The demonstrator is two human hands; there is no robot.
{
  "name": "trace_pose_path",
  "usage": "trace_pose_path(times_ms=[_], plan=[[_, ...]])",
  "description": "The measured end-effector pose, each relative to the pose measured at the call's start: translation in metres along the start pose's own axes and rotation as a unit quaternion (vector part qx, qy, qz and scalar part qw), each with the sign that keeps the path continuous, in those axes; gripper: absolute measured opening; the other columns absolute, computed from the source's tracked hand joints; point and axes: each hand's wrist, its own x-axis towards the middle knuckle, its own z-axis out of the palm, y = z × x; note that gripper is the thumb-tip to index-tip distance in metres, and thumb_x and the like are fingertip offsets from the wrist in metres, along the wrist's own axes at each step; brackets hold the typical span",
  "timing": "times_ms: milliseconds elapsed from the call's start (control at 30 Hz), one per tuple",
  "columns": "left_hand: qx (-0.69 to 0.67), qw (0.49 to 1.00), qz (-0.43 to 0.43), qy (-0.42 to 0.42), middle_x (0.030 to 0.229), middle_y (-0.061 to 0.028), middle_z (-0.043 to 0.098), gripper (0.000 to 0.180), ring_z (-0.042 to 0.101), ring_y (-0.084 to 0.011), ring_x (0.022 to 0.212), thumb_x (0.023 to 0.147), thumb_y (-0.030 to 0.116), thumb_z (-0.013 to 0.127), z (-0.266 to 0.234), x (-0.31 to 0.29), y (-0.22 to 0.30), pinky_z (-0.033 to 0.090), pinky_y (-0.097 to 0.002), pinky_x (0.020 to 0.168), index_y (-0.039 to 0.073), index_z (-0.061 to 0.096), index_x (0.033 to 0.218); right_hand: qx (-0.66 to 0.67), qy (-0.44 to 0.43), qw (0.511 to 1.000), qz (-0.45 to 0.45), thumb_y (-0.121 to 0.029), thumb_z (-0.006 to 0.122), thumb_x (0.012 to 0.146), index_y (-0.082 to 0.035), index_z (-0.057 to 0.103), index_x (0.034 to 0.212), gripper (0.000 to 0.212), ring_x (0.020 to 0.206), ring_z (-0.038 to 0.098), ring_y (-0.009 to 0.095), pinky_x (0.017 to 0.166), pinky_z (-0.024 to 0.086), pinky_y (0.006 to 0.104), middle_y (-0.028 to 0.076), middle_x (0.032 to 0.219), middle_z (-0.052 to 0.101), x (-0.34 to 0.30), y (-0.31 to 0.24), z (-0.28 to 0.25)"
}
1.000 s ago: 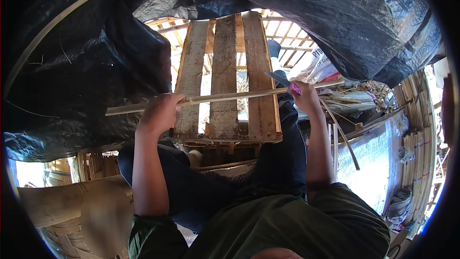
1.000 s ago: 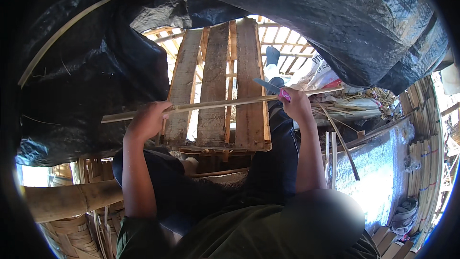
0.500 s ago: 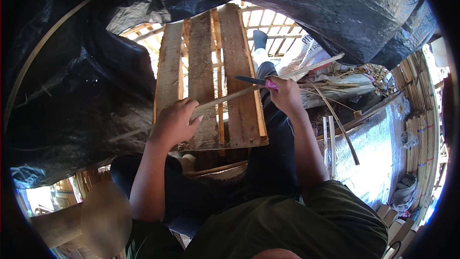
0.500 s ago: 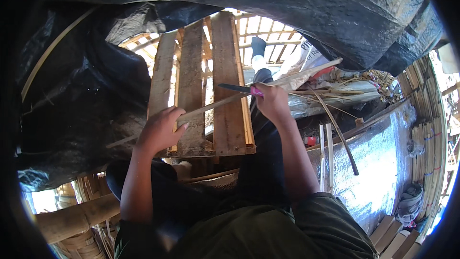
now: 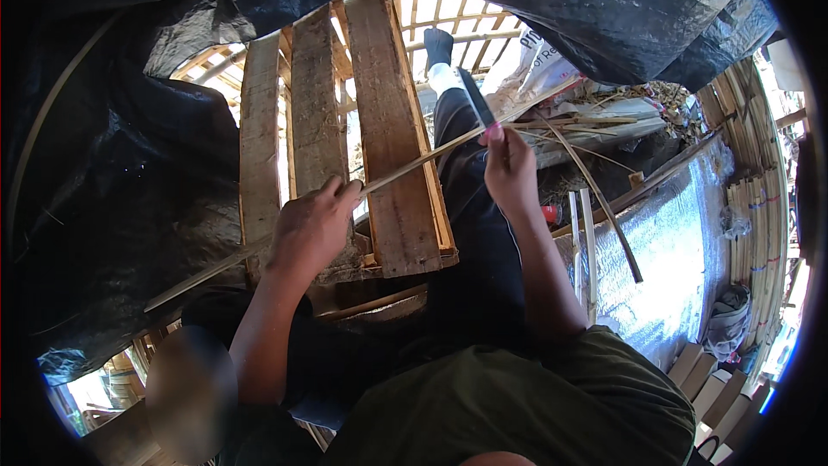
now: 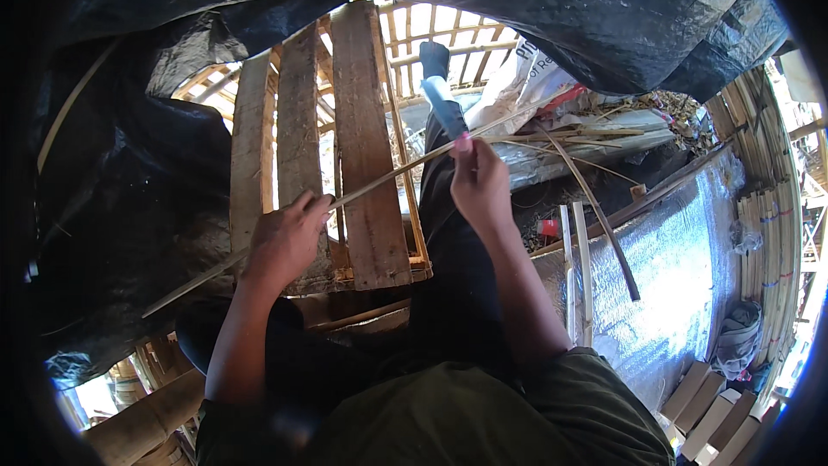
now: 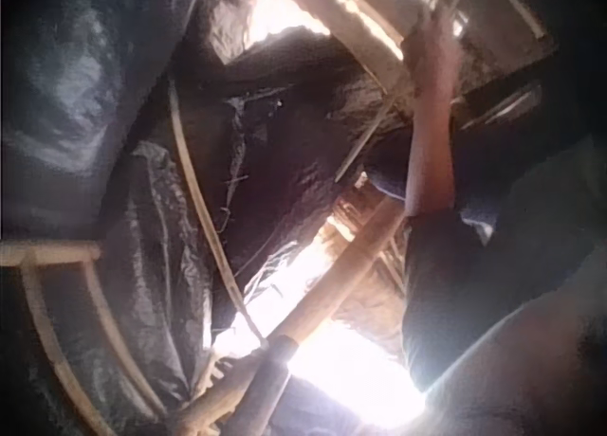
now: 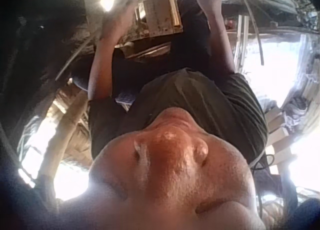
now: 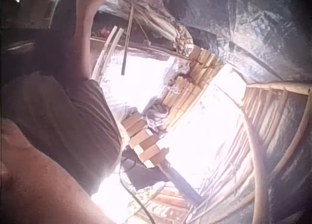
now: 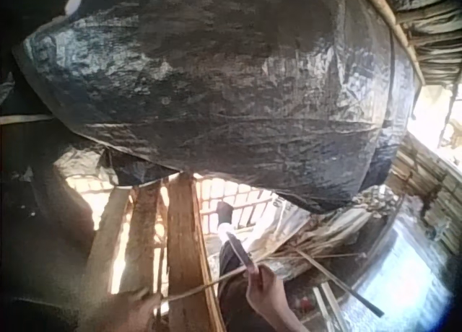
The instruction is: The person scrapes a bamboo strip using a knife, holds a smartphone, and scrapes the bamboo strip again using the knife.
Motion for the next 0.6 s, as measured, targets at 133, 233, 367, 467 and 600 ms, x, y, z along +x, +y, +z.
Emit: trace_pose_path(times_ms=[133, 233, 367, 467, 600], plan=[[0.054, 0.998, -0.024, -0.029, 0.092, -0.0125, 0.068, 0.026, 0.07, -0.03, 0.076, 0.102, 0.028, 0.047, 0.0, 0.001, 0.002, 0.056, -0.0426, 0.067, 0.007, 0.058, 0.112, -0.19, -0.01, 0.98, 0.059, -0.029, 0.051, 0.1, 0.003, 0.067, 0.084, 0.039, 0.072, 0.065, 0.044, 0.063, 0.05, 0.048, 0.026, 0.071, 0.064, 0.025, 0.033, -0.011], [0.087, 0.994, -0.038, -0.049, 0.086, -0.013, 0.068, 0.032, 0.071, -0.0279, 0.074, 0.102, 0.034, 0.047, -0.011, 0.006, 0.014, 0.057, -0.0412, 0.065, 0.004, 0.057, 0.108, -0.207, 0.003, 0.976, 0.071, -0.03, 0.049, 0.1, 0.004, 0.067, 0.082, 0.042, 0.079, 0.063, 0.049, 0.066, 0.049, 0.0527, 0.03, 0.075, 0.063, 0.03, 0.048, -0.014], [0.109, 0.993, -0.041, -0.032, 0.081, -0.0125, 0.068, 0.039, 0.071, -0.027, 0.072, 0.101, 0.04, 0.047, -0.009, 0.004, 0.012, 0.057, -0.04, 0.063, 0.002, 0.055, 0.107, -0.229, 0.008, 0.972, 0.052, -0.03, 0.049, 0.1, 0.005, 0.066, 0.082, 0.043, 0.076, 0.063, 0.049, 0.065, 0.048, 0.052, 0.03, 0.073, 0.063, 0.018, 0.055, -0.009], [0.088, 0.991, -0.072, -0.067, 0.079, -0.0147, 0.069, 0.032, 0.07, -0.0339, 0.076, 0.1, 0.038, 0.05, -0.014, 0.003, 0.016, 0.053, -0.0465, 0.067, 0.006, 0.055, 0.104, -0.184, -0.049, 0.972, 0.135, -0.036, 0.047, 0.101, 0.003, 0.063, 0.078, 0.048, 0.059, 0.06, 0.038, 0.053, 0.046, 0.0456, 0.021, 0.062, 0.059, 0.023, 0.052, -0.023], [0.098, 0.989, -0.081, -0.074, 0.074, -0.0149, 0.068, 0.034, 0.07, -0.0338, 0.072, 0.1, 0.039, 0.049, -0.009, 0.008, 0.017, 0.054, -0.0461, 0.065, 0.006, 0.055, 0.105, -0.121, -0.048, 0.98, 0.154, -0.047, 0.047, 0.102, -0.002, 0.057, 0.073, 0.055, 0.035, 0.047, 0.013, 0.034, 0.036, 0.0313, 0.003, 0.048, 0.046, 0.019, 0.076, -0.02]])
